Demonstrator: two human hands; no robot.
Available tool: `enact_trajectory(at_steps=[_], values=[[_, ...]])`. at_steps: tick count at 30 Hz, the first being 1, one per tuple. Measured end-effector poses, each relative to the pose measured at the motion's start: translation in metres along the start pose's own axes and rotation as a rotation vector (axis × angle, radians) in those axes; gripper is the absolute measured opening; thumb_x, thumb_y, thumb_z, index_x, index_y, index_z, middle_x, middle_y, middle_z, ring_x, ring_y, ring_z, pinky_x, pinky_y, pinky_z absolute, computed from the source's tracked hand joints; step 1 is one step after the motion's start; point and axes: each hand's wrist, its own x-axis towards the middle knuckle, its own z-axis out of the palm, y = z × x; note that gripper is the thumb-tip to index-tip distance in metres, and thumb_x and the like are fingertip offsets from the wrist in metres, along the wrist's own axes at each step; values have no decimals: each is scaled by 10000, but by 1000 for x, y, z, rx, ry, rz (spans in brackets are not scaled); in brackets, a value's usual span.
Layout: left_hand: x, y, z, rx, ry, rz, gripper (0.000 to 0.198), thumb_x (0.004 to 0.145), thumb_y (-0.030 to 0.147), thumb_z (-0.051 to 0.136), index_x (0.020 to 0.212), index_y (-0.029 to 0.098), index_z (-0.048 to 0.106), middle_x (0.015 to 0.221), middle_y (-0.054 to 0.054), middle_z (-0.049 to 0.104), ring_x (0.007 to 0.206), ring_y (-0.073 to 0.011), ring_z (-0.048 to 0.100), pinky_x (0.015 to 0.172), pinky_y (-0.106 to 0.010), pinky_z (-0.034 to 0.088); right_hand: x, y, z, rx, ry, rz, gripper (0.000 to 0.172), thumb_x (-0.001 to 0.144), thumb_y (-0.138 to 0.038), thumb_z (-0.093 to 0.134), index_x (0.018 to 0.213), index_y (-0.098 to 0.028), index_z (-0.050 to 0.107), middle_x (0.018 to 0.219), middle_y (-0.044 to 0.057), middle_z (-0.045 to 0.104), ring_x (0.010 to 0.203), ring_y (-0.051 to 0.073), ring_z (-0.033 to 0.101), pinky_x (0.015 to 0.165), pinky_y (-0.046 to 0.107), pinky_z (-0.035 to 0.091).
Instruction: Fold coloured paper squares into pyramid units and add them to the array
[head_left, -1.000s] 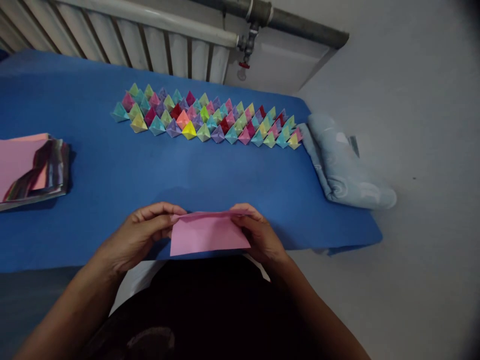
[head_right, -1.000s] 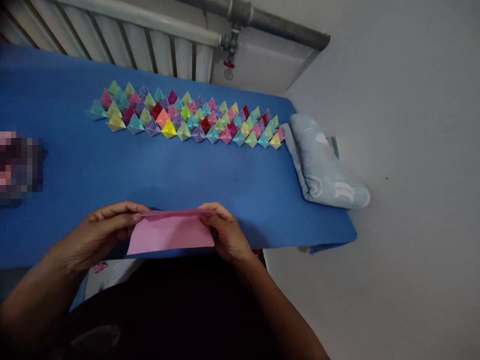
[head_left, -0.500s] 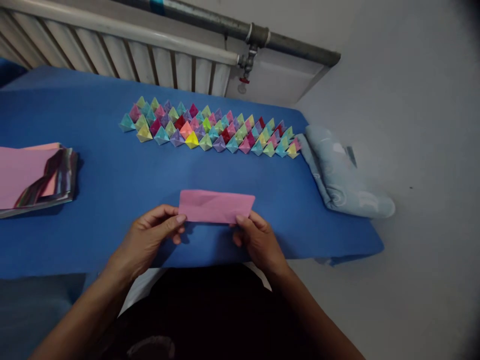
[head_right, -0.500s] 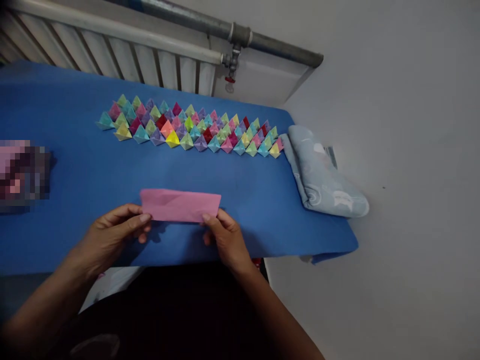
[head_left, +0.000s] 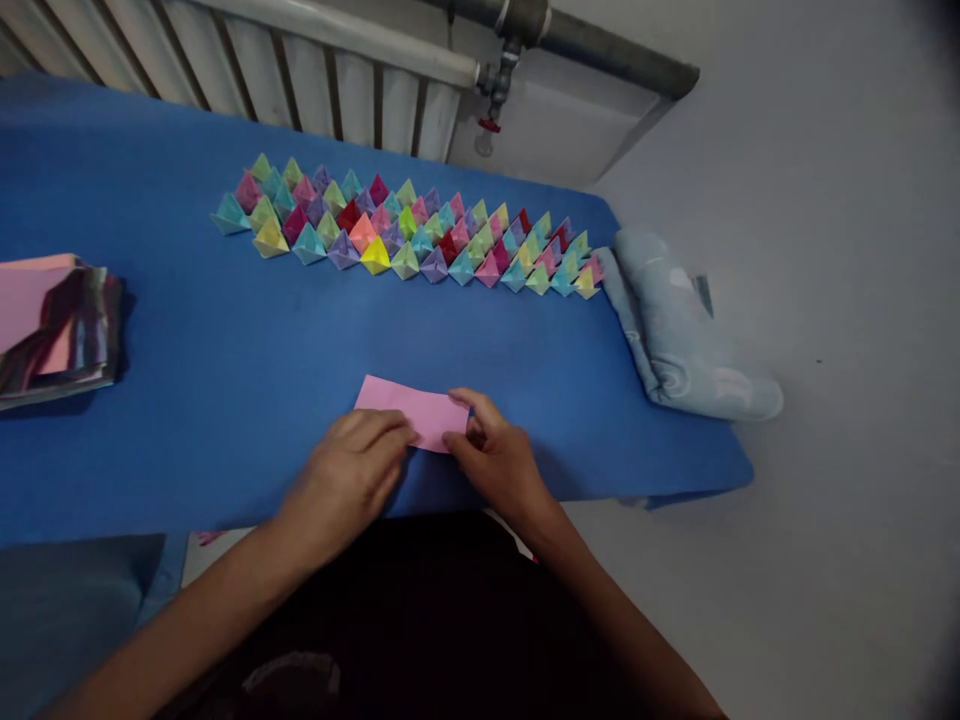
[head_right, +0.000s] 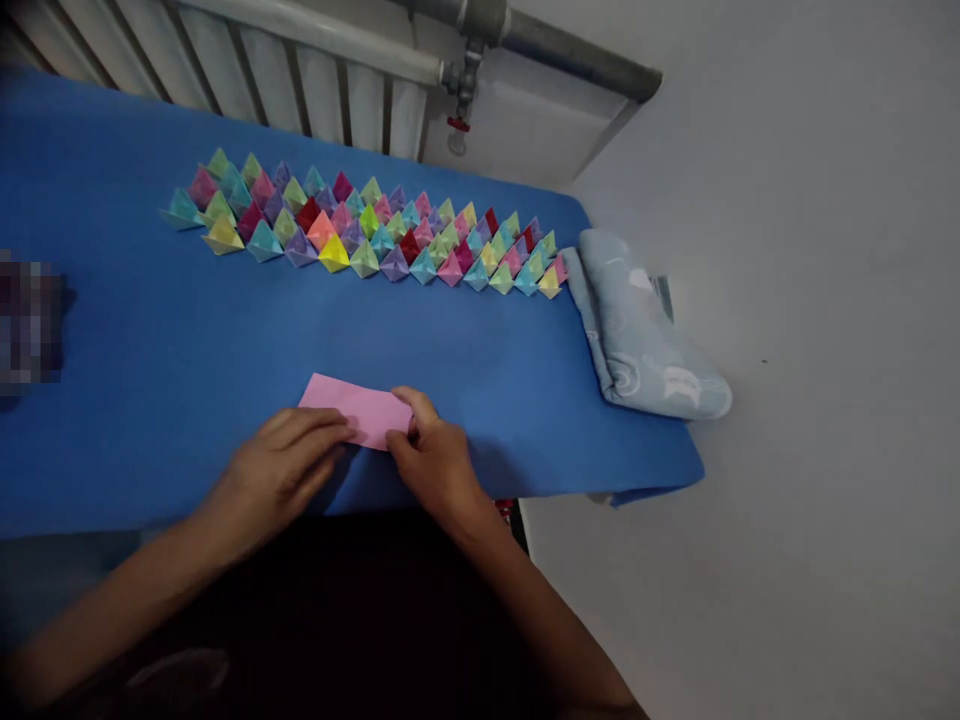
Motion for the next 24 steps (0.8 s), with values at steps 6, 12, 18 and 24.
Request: enact_trajectory(at_steps=[6,12,18,24], values=[[0,3,14,112,-107,93,192,965,240,497,988,163,671,1023,-108,703,922,-246,626,805,-408,505,-12,1,-7,214,-184,86,164,824,-316,616,965,-232,625,617,-76,531,483,87,486,498,229,382],[-1,1,12,156,-72,146,199,975,206,496,973,163,690,1018,-98,719,916,-233,632,793,-380,481,-21,17,-27,-164,70,-320,212,889,-212,548,1060,-240,671,839,22,640,751,160,600,707,314,506],[-5,0,9,150,-72,150,195,960,157,502,1002,180,691,1038,-96,722,936,-238,645,823,-387,487,-9,37,-20,-451,65,-658,259,899,-148,553,1081,-249,706,1289,118,573,1139,259,550,913,460,512],[-11,0,7,130,-75,113,211,966,204,496,1038,188,694,1054,-101,722,958,-247,653,855,-418,501,-12,40,-16,-459,29,-682,255,904,-154,554,1067,-254,723,1233,114,609,1127,264,558,927,473,503]])
